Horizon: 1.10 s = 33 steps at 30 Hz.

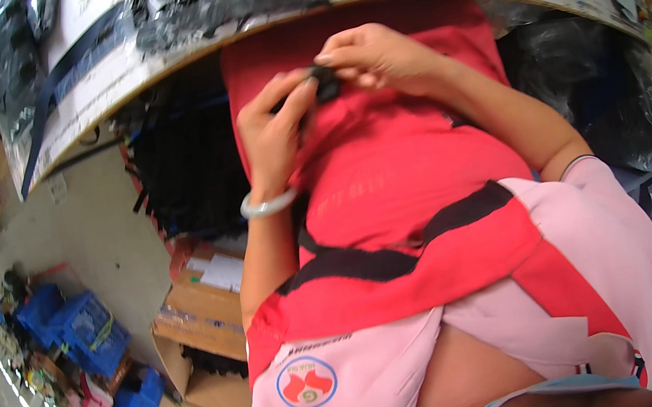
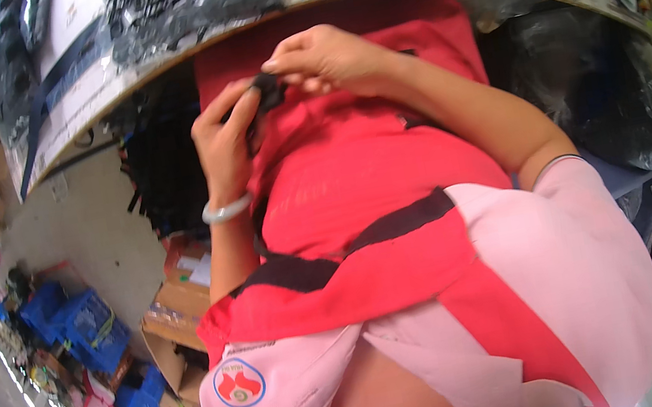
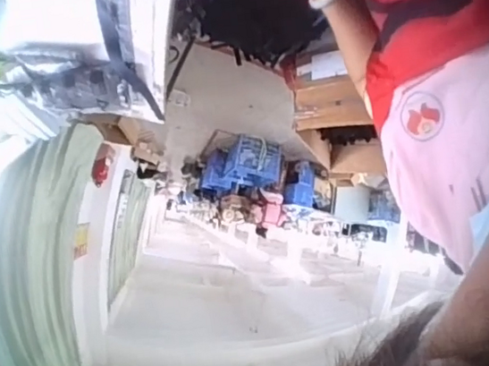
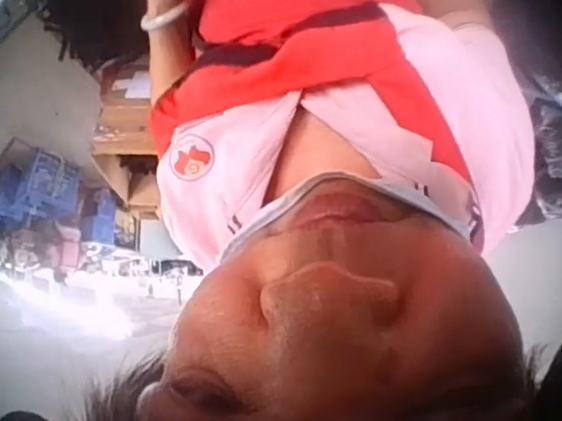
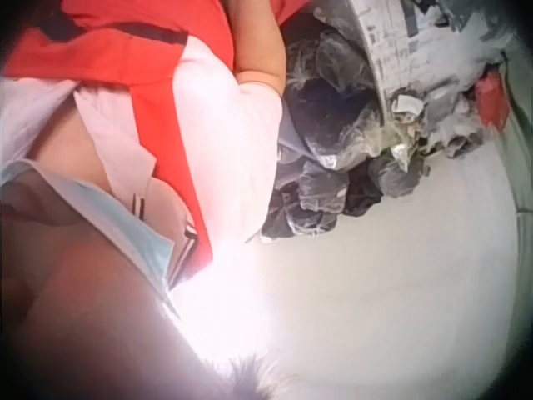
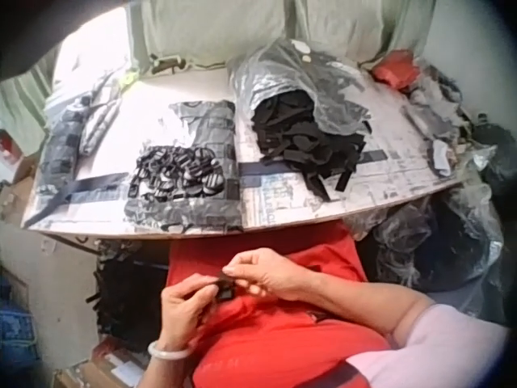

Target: The recorder is threading black plastic buckles onto black nylon straps as part of a manufacturing assembly process.

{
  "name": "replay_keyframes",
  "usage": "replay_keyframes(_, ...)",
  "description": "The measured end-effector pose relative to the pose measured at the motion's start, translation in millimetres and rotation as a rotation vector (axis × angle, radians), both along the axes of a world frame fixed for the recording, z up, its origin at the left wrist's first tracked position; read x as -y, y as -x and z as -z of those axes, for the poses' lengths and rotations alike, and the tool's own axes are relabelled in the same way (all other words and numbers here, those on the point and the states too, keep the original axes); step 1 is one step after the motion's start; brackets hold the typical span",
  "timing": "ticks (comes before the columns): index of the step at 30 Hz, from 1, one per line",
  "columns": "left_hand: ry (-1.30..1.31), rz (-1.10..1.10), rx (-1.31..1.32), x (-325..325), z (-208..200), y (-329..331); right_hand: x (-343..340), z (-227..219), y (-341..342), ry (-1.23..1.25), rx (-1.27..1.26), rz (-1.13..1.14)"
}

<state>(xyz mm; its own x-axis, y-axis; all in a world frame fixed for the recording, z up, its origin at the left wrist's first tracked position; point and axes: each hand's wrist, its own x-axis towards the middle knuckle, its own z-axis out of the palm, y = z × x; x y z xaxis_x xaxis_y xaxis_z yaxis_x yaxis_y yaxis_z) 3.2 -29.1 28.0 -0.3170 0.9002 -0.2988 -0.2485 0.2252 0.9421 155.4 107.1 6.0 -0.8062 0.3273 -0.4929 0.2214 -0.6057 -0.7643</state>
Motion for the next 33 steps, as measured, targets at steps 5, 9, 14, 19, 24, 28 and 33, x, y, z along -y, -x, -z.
replay_keyframes(5, 0.053, -0.052, -0.135, 72, -34, 66, -17, -9, 4, -0.441, -0.018, 0.138)
replay_keyframes(9, 0.007, -0.908, -0.085, 142, 4, 142, -59, -21, -15, -1.386, 0.139, 0.139)
replay_keyframes(14, -0.077, -0.704, 0.555, 142, 52, 137, -141, -21, 0, -2.135, 0.303, 0.281)
replay_keyframes(19, -0.036, -0.414, 0.414, 54, 46, 65, -186, -13, -2, -2.291, 0.553, -0.013)
replay_keyframes(24, 0.039, -0.198, 0.303, 21, 35, 36, -93, -49, -1, -1.951, 0.021, -0.106)
replay_keyframes(28, -0.01, -0.138, 0.329, 4, 35, 27, -7, -64, 8, -1.3, -0.178, -0.191)
replay_keyframes(33, -0.023, -0.165, 0.323, -1, 34, 15, 10, -38, 13, -0.574, -0.102, -0.125)
